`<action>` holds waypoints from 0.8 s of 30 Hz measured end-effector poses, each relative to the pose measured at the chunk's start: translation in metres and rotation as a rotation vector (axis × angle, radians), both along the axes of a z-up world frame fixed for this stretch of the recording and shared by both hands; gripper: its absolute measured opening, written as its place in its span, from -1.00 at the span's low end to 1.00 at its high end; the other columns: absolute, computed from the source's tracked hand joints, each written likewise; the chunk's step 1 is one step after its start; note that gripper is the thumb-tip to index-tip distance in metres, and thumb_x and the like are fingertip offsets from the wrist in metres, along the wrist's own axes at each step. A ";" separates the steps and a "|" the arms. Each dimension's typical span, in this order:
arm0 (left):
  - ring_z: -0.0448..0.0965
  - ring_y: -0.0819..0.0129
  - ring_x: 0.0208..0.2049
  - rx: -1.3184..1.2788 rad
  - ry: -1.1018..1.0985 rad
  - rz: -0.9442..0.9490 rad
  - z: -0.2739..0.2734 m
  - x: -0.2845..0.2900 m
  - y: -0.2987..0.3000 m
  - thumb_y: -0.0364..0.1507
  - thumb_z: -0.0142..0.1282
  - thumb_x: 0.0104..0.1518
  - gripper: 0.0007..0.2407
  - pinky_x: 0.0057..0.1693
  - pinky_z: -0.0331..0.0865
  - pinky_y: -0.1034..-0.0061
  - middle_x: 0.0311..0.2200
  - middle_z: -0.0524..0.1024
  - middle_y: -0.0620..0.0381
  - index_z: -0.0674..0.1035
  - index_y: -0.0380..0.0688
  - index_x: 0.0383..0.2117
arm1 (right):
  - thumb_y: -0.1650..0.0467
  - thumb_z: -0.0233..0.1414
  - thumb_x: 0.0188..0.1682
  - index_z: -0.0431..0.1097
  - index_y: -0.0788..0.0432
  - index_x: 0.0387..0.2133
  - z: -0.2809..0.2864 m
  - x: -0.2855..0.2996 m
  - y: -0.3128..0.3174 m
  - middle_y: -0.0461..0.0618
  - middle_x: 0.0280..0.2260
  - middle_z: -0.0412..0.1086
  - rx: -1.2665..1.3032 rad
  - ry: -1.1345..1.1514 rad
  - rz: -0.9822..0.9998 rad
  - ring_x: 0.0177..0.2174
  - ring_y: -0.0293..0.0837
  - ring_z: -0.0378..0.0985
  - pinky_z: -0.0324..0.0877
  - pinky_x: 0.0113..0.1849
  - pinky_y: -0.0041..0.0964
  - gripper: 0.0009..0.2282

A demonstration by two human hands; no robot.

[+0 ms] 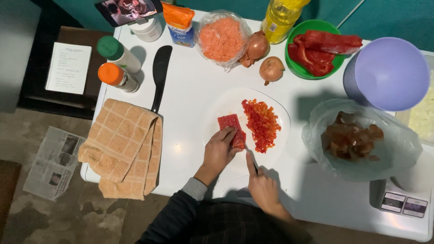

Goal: Dicing red bell peppers on a white plate.

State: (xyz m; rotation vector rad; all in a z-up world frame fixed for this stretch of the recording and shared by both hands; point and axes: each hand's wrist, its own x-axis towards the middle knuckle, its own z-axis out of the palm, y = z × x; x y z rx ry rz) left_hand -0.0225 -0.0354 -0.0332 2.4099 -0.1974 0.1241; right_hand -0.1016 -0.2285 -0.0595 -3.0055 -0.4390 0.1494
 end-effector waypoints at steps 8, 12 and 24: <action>0.48 0.00 0.12 -0.008 0.025 -0.003 -0.007 0.000 0.001 -0.21 0.41 -0.13 -0.40 0.12 0.46 0.27 0.13 0.48 0.02 0.56 -0.22 0.08 | 0.48 0.01 -0.08 -0.02 0.00 0.40 0.024 -0.030 -0.039 0.34 -0.47 0.53 0.149 0.234 -0.006 -0.65 0.14 0.61 0.54 -0.55 0.05 -0.31; 0.37 -0.03 0.23 0.009 0.040 -0.017 -0.008 0.001 0.003 -0.20 0.44 -0.16 -0.36 0.13 0.45 0.26 0.16 0.41 -0.04 0.52 -0.29 0.08 | 0.49 -0.02 0.01 0.09 0.06 0.35 0.054 -0.014 -0.018 0.26 -0.57 0.50 0.317 0.055 -0.067 -0.65 0.12 0.59 0.53 -0.55 0.03 -0.43; 0.27 -0.03 0.29 -0.022 0.063 -0.012 -0.005 0.003 0.008 -0.32 0.46 -0.18 -0.28 0.10 0.49 0.25 0.30 0.29 -0.04 0.42 -0.29 0.21 | 0.49 0.04 -0.12 0.19 -0.03 0.32 0.008 0.046 0.046 0.16 -0.52 0.50 0.156 -0.110 -0.102 -0.67 0.16 0.54 0.48 -0.57 0.05 -0.38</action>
